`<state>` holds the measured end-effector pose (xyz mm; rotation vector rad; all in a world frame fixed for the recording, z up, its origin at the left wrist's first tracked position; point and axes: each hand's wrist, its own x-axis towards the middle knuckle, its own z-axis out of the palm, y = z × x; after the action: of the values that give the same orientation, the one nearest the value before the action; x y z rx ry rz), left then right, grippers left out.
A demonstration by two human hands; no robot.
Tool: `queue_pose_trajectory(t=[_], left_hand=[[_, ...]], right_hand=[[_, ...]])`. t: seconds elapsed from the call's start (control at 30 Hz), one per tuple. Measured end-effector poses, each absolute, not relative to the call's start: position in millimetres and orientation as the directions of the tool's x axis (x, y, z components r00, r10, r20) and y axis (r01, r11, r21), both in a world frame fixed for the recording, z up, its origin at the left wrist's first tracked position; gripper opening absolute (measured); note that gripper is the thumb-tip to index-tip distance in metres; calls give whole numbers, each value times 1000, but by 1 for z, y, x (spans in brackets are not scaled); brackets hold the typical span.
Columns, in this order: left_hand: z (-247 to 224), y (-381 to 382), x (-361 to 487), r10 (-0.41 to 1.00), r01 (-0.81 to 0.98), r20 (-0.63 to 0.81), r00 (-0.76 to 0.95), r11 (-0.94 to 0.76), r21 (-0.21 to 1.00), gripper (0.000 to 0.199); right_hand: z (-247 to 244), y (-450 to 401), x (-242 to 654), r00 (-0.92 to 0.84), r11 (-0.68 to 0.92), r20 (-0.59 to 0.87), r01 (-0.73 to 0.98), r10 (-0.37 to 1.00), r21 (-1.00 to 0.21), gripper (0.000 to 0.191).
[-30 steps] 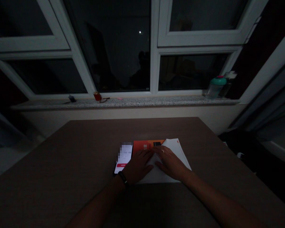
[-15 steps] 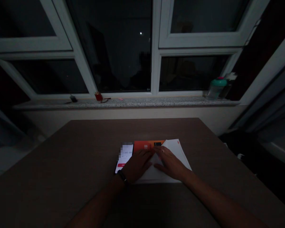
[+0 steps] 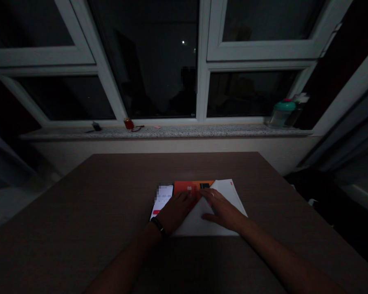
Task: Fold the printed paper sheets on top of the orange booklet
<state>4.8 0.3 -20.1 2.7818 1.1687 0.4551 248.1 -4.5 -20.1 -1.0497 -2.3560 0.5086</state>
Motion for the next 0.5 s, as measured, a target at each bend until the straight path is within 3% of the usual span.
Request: queue_pose_trajectory(t=[0.5], left_hand=[[-22, 2, 2, 692, 657, 234, 682, -721, 218, 39]], right_hand=[[-22, -6, 254, -589, 626, 271, 559, 762, -544, 84]])
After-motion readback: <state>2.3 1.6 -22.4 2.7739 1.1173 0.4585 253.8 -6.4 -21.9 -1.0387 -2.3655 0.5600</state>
